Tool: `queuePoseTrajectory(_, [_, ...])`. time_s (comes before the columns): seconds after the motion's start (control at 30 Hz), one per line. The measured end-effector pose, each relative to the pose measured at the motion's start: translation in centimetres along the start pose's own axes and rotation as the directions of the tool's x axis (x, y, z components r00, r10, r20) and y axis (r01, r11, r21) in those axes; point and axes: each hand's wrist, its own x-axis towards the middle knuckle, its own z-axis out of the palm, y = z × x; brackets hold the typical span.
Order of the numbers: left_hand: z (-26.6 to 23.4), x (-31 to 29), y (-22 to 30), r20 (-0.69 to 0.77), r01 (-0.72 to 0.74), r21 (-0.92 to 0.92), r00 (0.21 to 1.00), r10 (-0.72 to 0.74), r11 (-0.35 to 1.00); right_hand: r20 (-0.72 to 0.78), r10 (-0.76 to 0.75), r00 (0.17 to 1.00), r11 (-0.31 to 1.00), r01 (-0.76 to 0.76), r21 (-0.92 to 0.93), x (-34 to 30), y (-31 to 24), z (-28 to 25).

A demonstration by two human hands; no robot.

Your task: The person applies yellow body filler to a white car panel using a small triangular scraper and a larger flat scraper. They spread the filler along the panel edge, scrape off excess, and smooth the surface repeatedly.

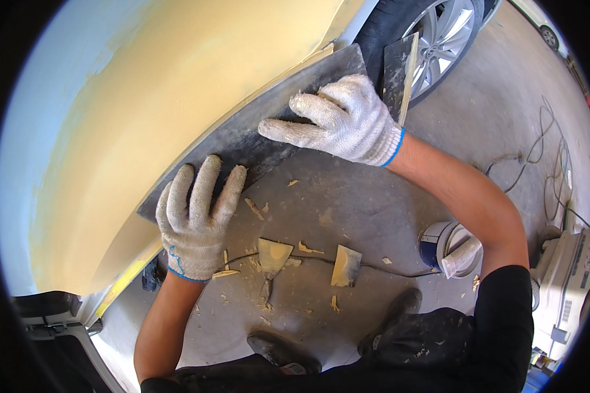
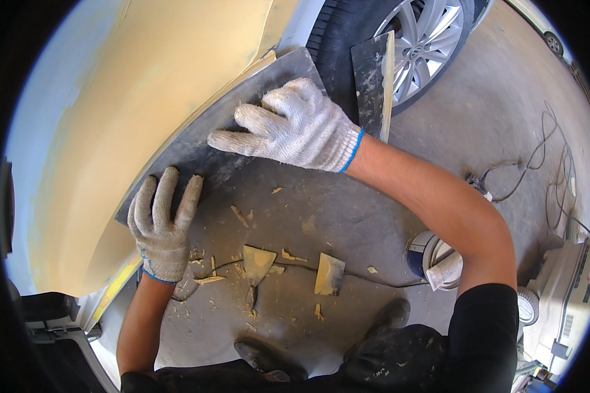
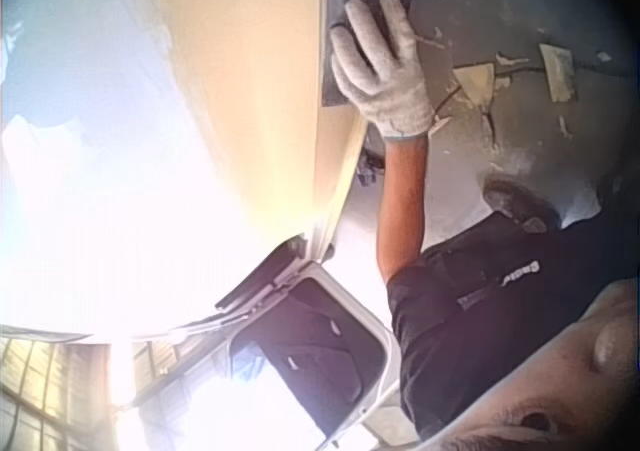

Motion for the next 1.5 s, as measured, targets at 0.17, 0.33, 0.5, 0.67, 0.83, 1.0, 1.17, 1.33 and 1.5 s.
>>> queuePoseTrajectory(0.17, [-0.4, -0.9, 0.7, 0.036, -0.03, -0.065, 0.999, 0.032, 0.997, 0.056, -0.021, 0.998, 1.0, 0.02, 0.013, -0.9, -0.7, -1.1])
queuePoseTrajectory(0.33, [-1.5, -0.6, 0.0, 0.035, -0.026, -0.06, 0.999, 0.029, 0.998, -0.073, 0.012, 0.997, 0.999, -0.009, 0.039, 0.4, -0.4, -1.2])
queuePoseTrajectory(0.5, [-1.8, -0.5, -0.3, 0.058, -0.004, -0.058, 0.998, 0.007, 0.998, -0.053, 0.019, 0.998, 1.0, -0.018, 0.008, 0.8, -0.6, -0.8])
queuePoseTrajectory(0.67, [-1.7, -0.3, -0.4, 0.058, -0.01, -0.037, 0.998, 0.012, 0.999, -0.022, 0.007, 1.0, 1.0, -0.007, 0.006, 0.8, -0.4, -0.7])
queuePoseTrajectory(0.83, [-1.7, 0.1, -0.4, 0.061, -0.004, -0.052, 0.998, 0.008, 0.999, -0.046, 0.014, 0.999, 1.0, -0.014, -0.004, 0.8, -0.1, -0.8])
queuePoseTrajectory(1.0, [-1.5, 0.1, -0.3, 0.049, 0.002, -0.044, 0.999, 0.001, 0.999, -0.02, 0.0, 1.0, 1.0, 0.0, -0.007, 0.9, 0.2, -0.9])
queuePoseTrajectory(1.17, [-1.6, 0.4, -0.1, 0.057, 0.018, -0.049, 0.998, -0.015, 0.999, -0.029, -0.002, 1.0, 1.0, 0.002, -0.002, 1.1, 0.4, -0.8])
queuePoseTrajectory(1.33, [-1.4, 0.4, -0.3, 0.045, 0.003, -0.031, 0.999, -0.002, 1.0, -0.004, -0.007, 1.0, 1.0, 0.007, 0.005, 1.1, 0.5, -1.0])
queuePoseTrajectory(1.5, [-1.2, 0.2, -0.4, 0.029, 0.003, -0.04, 1.0, -0.001, 0.999, -0.033, 0.002, 0.999, 1.0, -0.001, 0.02, 1.2, 0.5, -0.8])
